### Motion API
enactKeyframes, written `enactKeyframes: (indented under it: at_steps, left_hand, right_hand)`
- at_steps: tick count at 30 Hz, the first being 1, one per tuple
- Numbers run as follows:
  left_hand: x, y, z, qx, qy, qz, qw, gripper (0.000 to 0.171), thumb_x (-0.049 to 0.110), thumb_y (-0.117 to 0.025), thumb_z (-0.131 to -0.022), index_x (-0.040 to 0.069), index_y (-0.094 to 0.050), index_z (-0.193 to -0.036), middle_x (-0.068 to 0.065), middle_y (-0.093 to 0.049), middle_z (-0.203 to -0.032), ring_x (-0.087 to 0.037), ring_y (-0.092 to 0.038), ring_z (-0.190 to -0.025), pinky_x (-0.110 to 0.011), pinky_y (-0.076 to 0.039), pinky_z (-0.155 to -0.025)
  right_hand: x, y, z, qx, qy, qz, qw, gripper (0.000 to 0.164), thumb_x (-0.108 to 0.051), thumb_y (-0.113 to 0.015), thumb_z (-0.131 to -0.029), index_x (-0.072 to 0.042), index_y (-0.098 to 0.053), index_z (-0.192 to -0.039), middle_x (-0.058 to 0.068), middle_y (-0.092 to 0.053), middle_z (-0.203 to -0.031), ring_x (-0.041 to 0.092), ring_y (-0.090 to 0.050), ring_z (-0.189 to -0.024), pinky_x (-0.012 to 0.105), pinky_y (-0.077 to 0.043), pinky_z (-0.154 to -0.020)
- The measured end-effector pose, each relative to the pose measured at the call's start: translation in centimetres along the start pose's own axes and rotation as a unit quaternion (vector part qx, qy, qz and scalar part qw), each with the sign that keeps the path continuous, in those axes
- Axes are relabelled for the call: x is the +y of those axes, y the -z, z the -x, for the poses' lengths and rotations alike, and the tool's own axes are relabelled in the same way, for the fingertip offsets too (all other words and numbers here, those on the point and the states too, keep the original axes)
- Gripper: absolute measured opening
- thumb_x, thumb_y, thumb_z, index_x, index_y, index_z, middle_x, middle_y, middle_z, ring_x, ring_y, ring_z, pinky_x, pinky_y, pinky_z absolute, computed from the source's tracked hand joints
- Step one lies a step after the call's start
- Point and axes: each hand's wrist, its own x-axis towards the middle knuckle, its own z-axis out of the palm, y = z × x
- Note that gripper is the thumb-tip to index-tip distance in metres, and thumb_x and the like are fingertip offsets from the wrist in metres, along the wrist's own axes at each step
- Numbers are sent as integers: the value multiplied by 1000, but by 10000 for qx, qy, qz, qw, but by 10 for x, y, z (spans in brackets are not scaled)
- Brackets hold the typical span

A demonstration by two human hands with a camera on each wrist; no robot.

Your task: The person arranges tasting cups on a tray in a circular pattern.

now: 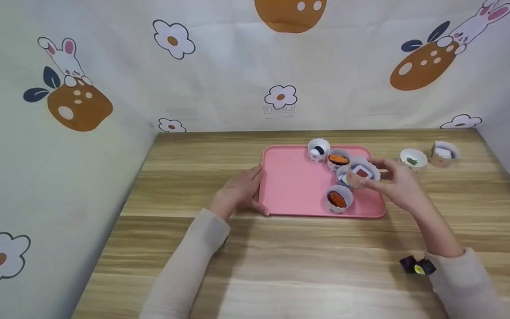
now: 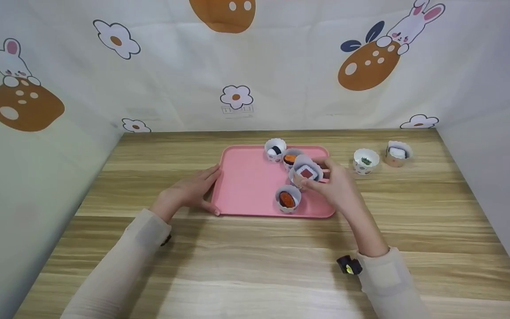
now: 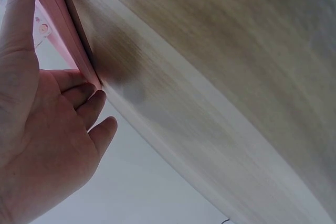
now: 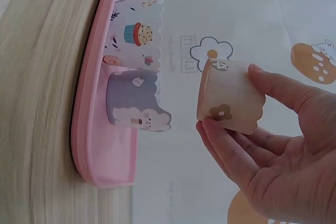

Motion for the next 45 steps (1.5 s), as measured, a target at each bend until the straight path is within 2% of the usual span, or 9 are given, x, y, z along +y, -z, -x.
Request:
enactKeyframes:
  at_steps: [9,14,20,23,26,30,33,37,45]
  left_hand:
    - [0,0,-1,-82,29,-110,9999,126,68,-73,-74,6,-8,-160,-9,-4,-170,-24,-10,-157,-39,-14,-130]
    - [0,0,-1,-54,68,-52,9999,126,69,-74,-73,7,-8,-161,-8,-4,-170,-24,-10,-157,-40,-15,-129]
    - [-1,-1,-2,-12,60,-40,10000,126,69,-73,-73,7,-8,-161,-8,-5,-170,-25,-11,-157,-40,-15,-129]
    - [-1,-1,-2,-20,61,1,10000,126,69,-74,-73,7,-8,-161,-8,-4,-170,-25,-11,-157,-40,-15,-129]
    - [-1,-1,-1,-26,63,54,10000,126,68,-74,-73,7,-8,-161,-8,-4,-170,-25,-11,-157,-40,-14,-130]
    - [-1,-1,0,-25,47,140,9999,126,67,-75,-73,7,-8,-161,-8,-4,-170,-24,-10,-157,-40,-14,-130]
    - [-1,0,0,-39,36,209,9998,126,66,-76,-73,7,-8,-161,-7,-3,-170,-23,-9,-157,-40,-14,-130]
    - [-1,1,-1,-28,44,234,9997,126,66,-76,-72,8,-8,-161,-7,-4,-170,-24,-9,-157,-40,-15,-129]
    - [-2,0,-2,-36,25,117,9999,127,68,-75,-72,7,-9,-161,-9,-5,-170,-25,-11,-157,-40,-14,-129]
  right_hand:
    - [-7,-13,-6,-6,243,-114,9996,59,-21,-76,-89,7,-53,-136,30,-59,-133,46,-62,-116,8,-50,-80]
    - [-12,-21,-10,-108,181,-164,9996,59,-22,-75,-90,5,-52,-137,27,-59,-134,43,-62,-118,12,-53,-80]
    - [-17,-31,-15,-133,224,-307,9992,58,-21,-75,-90,5,-51,-136,27,-59,-132,41,-62,-117,9,-52,-75]
    - [-17,-36,-19,-160,261,-302,9991,58,-21,-76,-89,3,-51,-136,24,-59,-133,39,-62,-118,9,-51,-77]
    - [-16,-42,-24,-180,391,-312,9986,59,-21,-77,-88,0,-52,-137,21,-60,-135,37,-63,-118,15,-52,-84]
    - [-14,-51,-29,-210,598,-338,9974,60,-18,-78,-88,-3,-53,-140,20,-60,-137,38,-63,-119,36,-56,-94]
    - [-14,-57,-31,-157,610,-163,9979,61,-19,-79,-86,-3,-54,-140,20,-61,-135,39,-65,-116,46,-56,-94]
    - [-17,-64,-34,-29,638,165,9978,58,-20,-79,-86,-2,-56,-136,19,-64,-132,37,-66,-113,46,-56,-92]
    - [-18,-78,-40,-124,714,291,9970,58,-17,-79,-85,-1,-56,-136,20,-65,-128,33,-67,-110,46,-58,-91]
